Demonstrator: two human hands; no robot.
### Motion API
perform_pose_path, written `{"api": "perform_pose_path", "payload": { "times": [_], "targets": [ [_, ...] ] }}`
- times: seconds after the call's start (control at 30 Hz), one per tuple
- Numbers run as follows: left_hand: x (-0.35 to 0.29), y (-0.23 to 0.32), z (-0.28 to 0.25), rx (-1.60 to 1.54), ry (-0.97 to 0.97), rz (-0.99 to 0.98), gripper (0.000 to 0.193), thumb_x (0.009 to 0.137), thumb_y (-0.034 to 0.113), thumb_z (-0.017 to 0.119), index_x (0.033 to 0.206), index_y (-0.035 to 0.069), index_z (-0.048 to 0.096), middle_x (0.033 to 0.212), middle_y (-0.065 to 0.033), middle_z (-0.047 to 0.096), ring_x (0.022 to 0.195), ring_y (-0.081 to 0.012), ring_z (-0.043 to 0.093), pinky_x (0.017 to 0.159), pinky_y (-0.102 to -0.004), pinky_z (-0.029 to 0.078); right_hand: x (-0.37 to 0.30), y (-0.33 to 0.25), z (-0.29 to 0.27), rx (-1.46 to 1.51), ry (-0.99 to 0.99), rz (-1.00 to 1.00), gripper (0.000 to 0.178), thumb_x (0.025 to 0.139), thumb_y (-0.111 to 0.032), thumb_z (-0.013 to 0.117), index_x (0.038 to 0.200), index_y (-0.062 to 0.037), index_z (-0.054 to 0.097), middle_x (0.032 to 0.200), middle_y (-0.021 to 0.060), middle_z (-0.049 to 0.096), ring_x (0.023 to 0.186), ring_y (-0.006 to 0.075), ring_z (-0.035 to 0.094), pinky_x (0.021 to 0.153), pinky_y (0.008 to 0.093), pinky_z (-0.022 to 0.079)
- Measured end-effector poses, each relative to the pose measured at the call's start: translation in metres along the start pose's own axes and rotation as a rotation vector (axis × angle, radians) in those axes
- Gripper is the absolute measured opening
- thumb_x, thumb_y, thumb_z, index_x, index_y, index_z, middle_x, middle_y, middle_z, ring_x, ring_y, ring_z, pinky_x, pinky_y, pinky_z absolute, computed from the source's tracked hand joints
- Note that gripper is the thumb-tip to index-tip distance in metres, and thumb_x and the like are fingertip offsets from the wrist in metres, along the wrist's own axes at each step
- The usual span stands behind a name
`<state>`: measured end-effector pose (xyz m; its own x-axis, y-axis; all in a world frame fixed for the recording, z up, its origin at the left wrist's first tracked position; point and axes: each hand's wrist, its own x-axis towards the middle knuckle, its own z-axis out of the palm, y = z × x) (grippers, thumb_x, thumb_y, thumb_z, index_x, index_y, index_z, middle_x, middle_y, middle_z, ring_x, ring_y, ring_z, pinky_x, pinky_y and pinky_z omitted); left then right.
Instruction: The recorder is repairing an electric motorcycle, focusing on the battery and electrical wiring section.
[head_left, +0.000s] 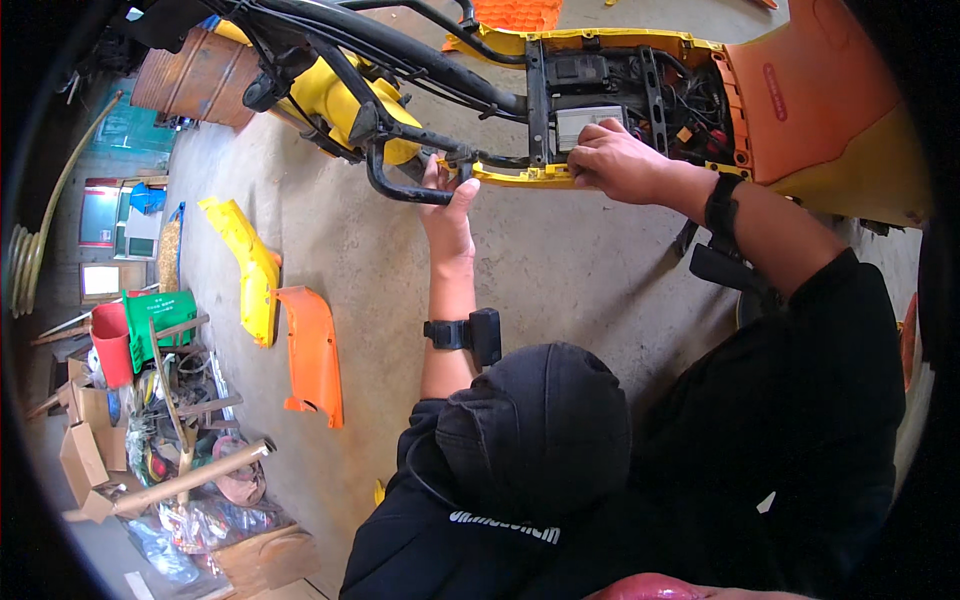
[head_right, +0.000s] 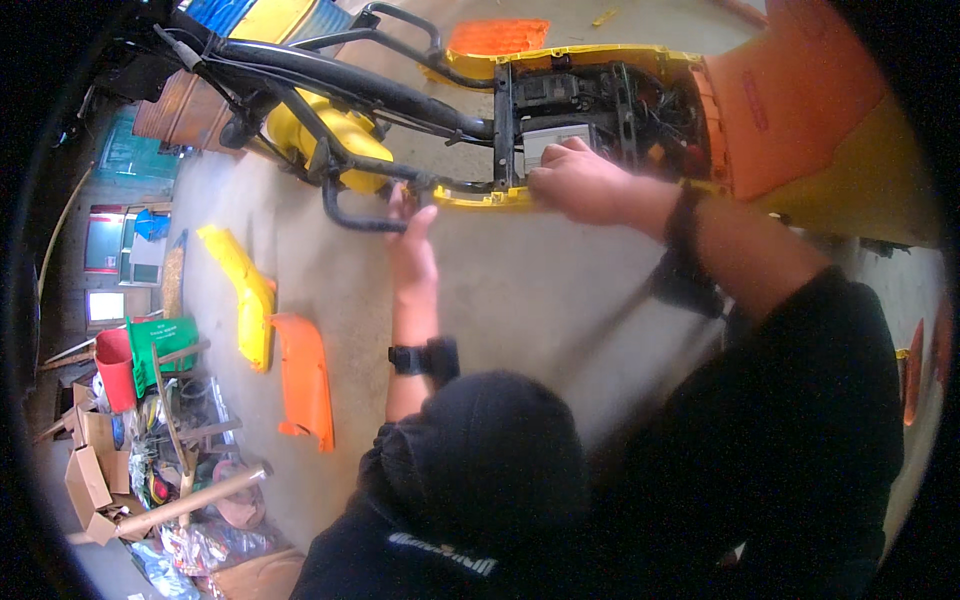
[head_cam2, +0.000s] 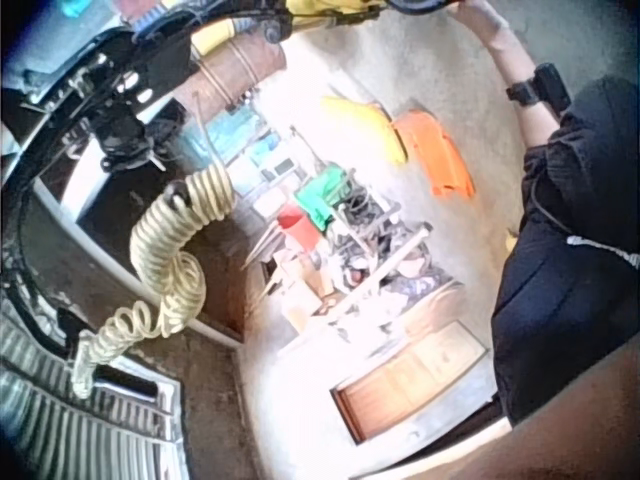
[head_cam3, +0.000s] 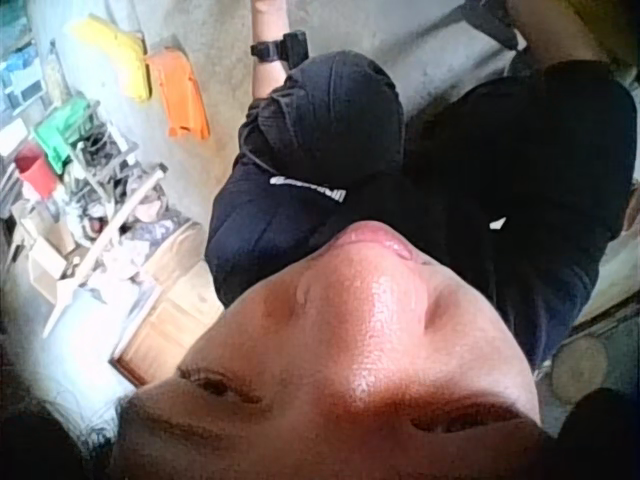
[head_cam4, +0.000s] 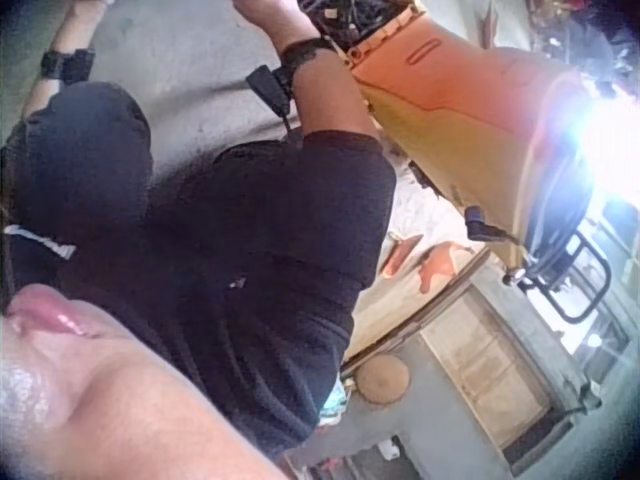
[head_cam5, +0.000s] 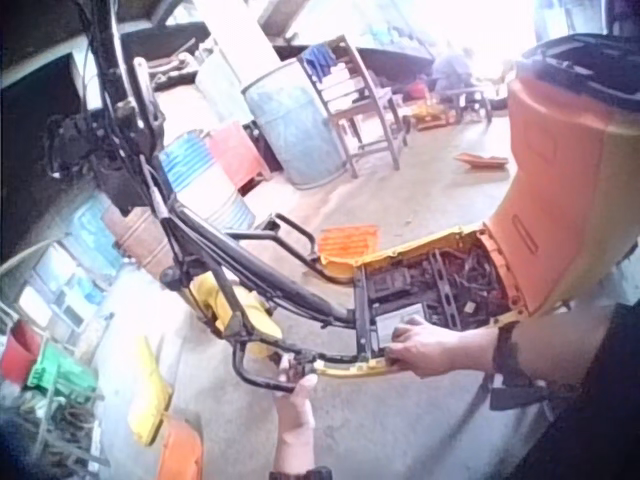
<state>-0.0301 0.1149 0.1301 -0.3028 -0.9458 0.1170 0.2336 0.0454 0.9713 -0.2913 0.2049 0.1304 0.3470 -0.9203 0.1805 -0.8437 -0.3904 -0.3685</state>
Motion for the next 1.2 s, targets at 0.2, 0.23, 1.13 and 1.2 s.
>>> {"api": "perform_pose_path", "payload": {
  "times": [0.2, 0.23, 1.13, 1.2],
  "targets": [
    [-0.001, 0.003, 0.002, -0.028, 0.028, -0.002, 0.081, 0.074, 0.011, 0.074, 0.143, -0.008, 0.036, 0.122, -0.0060, 0.053, 0.114, -0.0161, 0.051, 0.105, -0.0299, 0.036, 0.000, -0.001, 0.000, 0.033, -0.017, 0.003, 0.016, 0.086, -0.017, 0.069, 0.098, -0.0072, 0.065, 0.097, 0.0088, 0.064, 0.107, 0.0253, 0.055, 0.098, 0.0419, 0.034],
    [0.000, 0.003, 0.001, -0.026, 0.029, -0.001, 0.081, 0.074, 0.011, 0.074, 0.143, -0.008, 0.036, 0.122, -0.0060, 0.053, 0.114, -0.0161, 0.051, 0.105, -0.0299, 0.036, 0.001, 0.000, 0.000, 0.034, -0.017, 0.001, 0.016, 0.086, -0.017, 0.069, 0.098, -0.0072, 0.065, 0.097, 0.0088, 0.064, 0.107, 0.0253, 0.055, 0.098, 0.0419, 0.034],
    [-0.006, -0.079, 0.010, -0.204, -0.067, -0.365, 0.054, 0.096, 0.025, 0.060, 0.139, 0.015, 0.029, 0.126, -0.0055, 0.048, 0.118, -0.0219, 0.051, 0.099, -0.0464, 0.044, 0.001, 0.001, 0.009, -0.063, 0.058, -0.028, 0.018, 0.082, -0.010, 0.060, 0.099, -0.0053, 0.063, 0.092, 0.0109, 0.063, 0.106, 0.0270, 0.056, 0.096, 0.0401, 0.039],
    [-0.005, -0.080, 0.023, -0.140, -0.071, -0.320, 0.053, 0.097, 0.027, 0.059, 0.138, 0.014, 0.029, 0.127, -0.0087, 0.047, 0.116, -0.0246, 0.053, 0.096, -0.0460, 0.048, -0.001, 0.002, 0.007, -0.073, 0.044, -0.007, 0.015, 0.087, -0.014, 0.067, 0.099, -0.0053, 0.064, 0.096, 0.0094, 0.063, 0.102, 0.0258, 0.055, 0.097, 0.0395, 0.039]
  ]
}}
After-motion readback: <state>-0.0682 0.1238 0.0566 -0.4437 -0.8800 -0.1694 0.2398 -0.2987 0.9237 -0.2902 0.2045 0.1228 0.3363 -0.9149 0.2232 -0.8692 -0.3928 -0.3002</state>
